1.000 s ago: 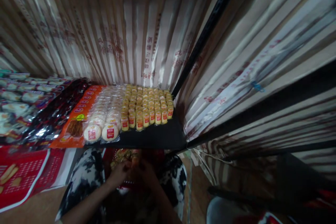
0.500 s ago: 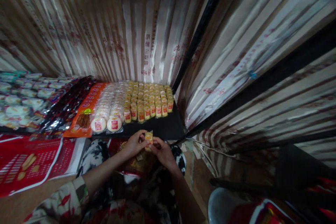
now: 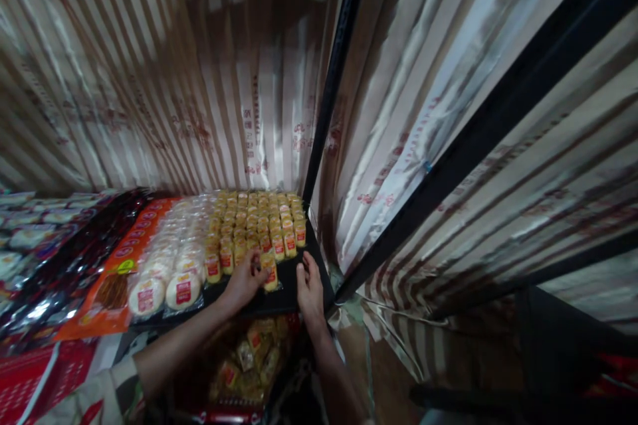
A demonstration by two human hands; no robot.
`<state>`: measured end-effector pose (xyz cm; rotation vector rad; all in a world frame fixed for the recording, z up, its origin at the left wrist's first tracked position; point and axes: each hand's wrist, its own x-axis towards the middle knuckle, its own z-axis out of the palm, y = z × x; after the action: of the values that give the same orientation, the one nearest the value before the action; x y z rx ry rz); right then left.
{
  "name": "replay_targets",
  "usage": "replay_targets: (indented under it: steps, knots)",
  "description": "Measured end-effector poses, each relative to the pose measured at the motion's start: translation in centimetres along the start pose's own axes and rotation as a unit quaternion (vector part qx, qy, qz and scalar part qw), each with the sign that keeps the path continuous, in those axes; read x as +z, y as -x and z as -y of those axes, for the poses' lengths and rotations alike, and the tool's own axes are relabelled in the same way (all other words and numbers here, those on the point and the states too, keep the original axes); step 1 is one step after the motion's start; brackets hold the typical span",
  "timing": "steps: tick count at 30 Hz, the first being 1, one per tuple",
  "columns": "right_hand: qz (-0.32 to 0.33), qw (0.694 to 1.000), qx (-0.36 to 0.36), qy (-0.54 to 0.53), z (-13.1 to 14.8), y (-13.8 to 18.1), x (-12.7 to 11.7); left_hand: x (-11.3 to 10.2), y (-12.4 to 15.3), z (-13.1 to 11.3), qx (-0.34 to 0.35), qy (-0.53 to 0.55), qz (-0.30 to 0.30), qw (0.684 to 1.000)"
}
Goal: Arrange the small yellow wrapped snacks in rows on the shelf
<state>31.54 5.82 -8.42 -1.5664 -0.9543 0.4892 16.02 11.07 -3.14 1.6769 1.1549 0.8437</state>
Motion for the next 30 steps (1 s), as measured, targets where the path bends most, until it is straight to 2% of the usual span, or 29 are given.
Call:
replay_targets:
  steps: [6, 11, 16, 22, 26, 30]
  knots:
    - [-0.001, 0.997, 0.004, 0.079, 0.1, -6.9, 1.9, 1.7, -5.8, -3.2, 0.035, -0.033, -0.047, 0.998]
    - [-0.006, 0.996, 0.006, 0.09, -0.6, -10.1, 3.2, 2.4, -9.9, -5.8, 0.055, -0.078, -0.073, 0.993]
    - [0.005, 0.995, -0.021, 0.102, -1.8, -10.7, 4.0, 3.6, -13.5, -6.9, 0.068, -0.112, -0.077, 0.988]
    - [-0.017, 0.988, -0.07, 0.139, -2.0, -10.1, 4.5, 6.9, -17.5, -7.4, 0.101, -0.161, -0.046, 0.981]
    - [-0.024, 0.983, -0.065, 0.168, -2.0, -9.7, 4.4, 8.7, -19.2, -7.1, 0.115, -0.241, -0.028, 0.963]
    - [-0.02, 0.98, -0.076, 0.181, -2.0, -9.6, 4.3, 9.3, -20.1, -6.4, 0.132, -0.278, -0.021, 0.951]
